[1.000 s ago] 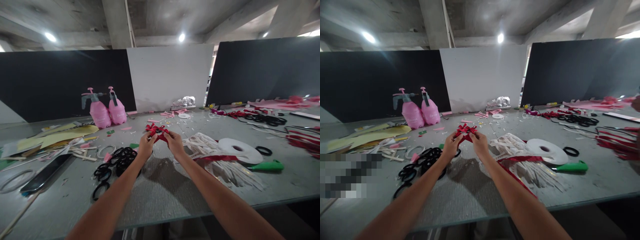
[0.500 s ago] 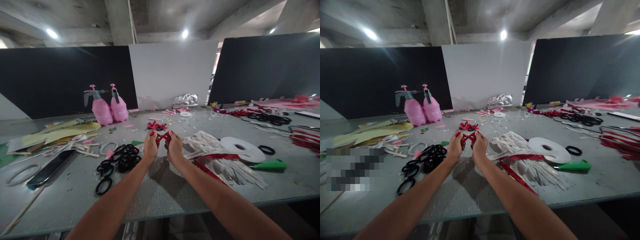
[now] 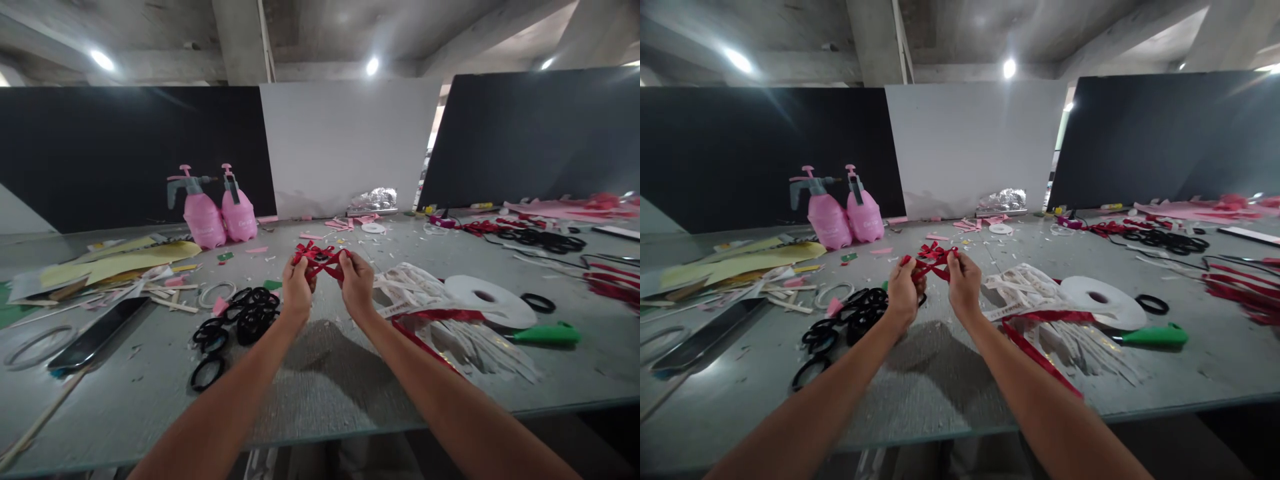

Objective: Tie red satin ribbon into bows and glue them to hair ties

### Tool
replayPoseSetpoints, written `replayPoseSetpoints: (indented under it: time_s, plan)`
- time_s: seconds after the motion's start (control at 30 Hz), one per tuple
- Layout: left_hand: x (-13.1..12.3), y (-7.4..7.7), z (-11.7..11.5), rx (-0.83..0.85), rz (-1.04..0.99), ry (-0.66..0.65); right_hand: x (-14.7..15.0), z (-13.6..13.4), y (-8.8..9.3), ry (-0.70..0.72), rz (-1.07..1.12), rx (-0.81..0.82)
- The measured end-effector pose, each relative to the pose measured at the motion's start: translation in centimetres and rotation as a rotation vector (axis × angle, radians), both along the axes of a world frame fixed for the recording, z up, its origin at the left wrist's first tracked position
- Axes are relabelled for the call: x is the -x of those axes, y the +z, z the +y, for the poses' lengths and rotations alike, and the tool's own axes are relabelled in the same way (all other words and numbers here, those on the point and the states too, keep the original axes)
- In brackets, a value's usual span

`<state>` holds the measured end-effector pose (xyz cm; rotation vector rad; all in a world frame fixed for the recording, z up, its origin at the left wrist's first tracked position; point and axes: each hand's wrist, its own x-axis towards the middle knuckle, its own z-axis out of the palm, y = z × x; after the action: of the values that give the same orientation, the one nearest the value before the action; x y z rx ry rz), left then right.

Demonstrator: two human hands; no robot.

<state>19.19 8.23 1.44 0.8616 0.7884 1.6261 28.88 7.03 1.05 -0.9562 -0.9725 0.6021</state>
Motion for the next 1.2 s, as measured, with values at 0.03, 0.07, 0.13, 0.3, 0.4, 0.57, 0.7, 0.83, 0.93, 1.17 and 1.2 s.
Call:
replayPoseSetpoints:
  time_s: [0.03,0.07,0.13,0.3,0.4,0.57,0.7,0.83,0.93,1.17,1.2]
  plan:
    - [0.3,0.2,0.1,-0.037,0.011,0.001,-0.1,-0.3,0.2,-0.016,-0.112,-0.050]
    - [0.7,0.3,0.2,-0.069,0.029,-0.011,-0.2,-0.5,0.3,-0.030,-0.192,-0.090]
    - [1.2,0.5,0.3,-0.118,0.085,-0.074,-0.4,-0.7,0.5,-0.049,-0.250,-0.130]
    - [1.9,0.7,0.5,-0.218,0.196,-0.167,-0.8,0.2,0.0,-0.037,-0.107,-0.109]
    - [1.8,0.6,0.5,-0.193,0.264,-0.178,-1.0,0.7,-0.5,0.015,-0.027,-0.099]
    - [1.7,0.4,0.8,-0.125,0.316,-0.102,-1.3,0.8,-0.9,0.188,-0.151,-0.062]
    - [1.7,0.0,1.0,-0.032,0.356,-0.157,-1.6,0.9,-1.1,0.166,-0.257,-0.026]
    - [1.7,-0.8,1.4,-0.009,0.476,-0.246,-1.9,1.2,-1.3,0.158,-0.312,-0.043]
    - [1.7,-1.1,1.8,-0.026,0.535,-0.194,-1.9,1.4,-1.5,0.183,-0.363,-0.034]
    - [1.7,-0.8,1.7,0.011,0.383,-0.066,-1.8,1.8,-2.2,0.268,-0.435,0.040]
    - [1.8,-0.9,1.8,0.021,0.384,-0.051,-1.8,1.9,-2.3,0.265,-0.449,0.046]
